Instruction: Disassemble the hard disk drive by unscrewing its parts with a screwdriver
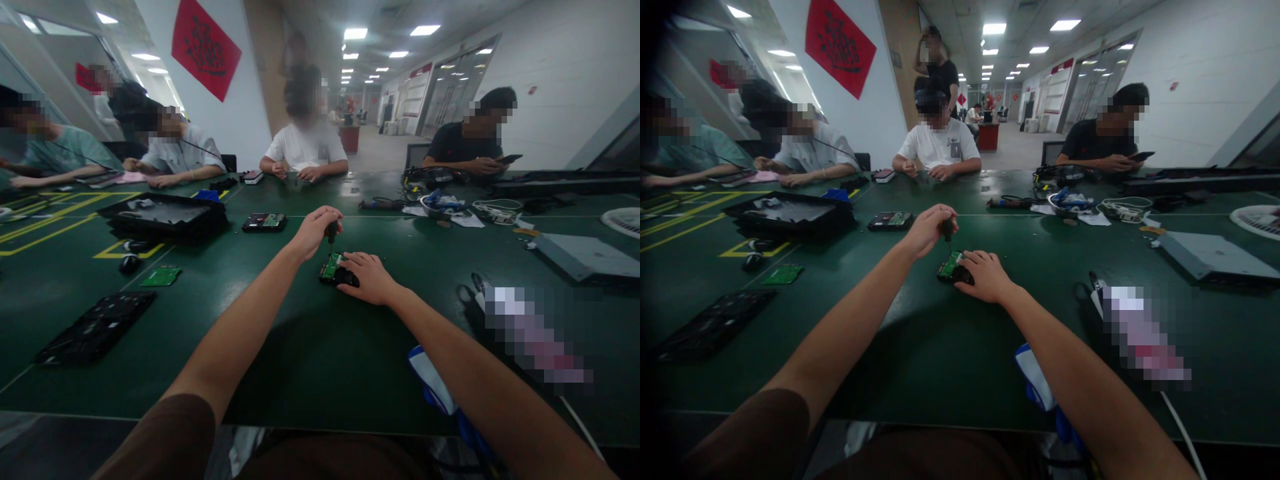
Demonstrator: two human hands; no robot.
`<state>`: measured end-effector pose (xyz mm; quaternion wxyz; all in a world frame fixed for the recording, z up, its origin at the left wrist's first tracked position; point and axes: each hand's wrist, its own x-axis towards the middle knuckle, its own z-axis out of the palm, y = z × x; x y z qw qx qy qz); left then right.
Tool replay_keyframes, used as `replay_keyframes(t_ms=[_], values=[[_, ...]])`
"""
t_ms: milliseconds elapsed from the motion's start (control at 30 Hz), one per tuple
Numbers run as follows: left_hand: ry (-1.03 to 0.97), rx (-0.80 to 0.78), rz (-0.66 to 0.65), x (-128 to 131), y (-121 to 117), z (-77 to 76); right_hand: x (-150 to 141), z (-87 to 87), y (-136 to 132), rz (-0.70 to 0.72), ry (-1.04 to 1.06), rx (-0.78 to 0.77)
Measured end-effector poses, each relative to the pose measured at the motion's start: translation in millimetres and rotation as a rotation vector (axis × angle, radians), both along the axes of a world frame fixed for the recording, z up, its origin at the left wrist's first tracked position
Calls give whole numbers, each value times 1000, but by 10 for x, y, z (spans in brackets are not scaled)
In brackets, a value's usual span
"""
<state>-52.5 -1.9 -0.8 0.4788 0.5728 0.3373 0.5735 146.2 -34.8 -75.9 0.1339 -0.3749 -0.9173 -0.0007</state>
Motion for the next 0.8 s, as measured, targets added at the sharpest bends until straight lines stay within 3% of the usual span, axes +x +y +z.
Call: replay_keyframes(t_ms=[233, 433, 800], values=[[-82, -40, -32, 4, 24, -18, 2, -3, 1, 4, 6, 10], [-22, -41, 87, 9, 36, -43, 1, 5, -2, 0, -1, 5], [-4, -58, 123, -36, 90, -54, 1, 21, 0, 4, -6, -17]])
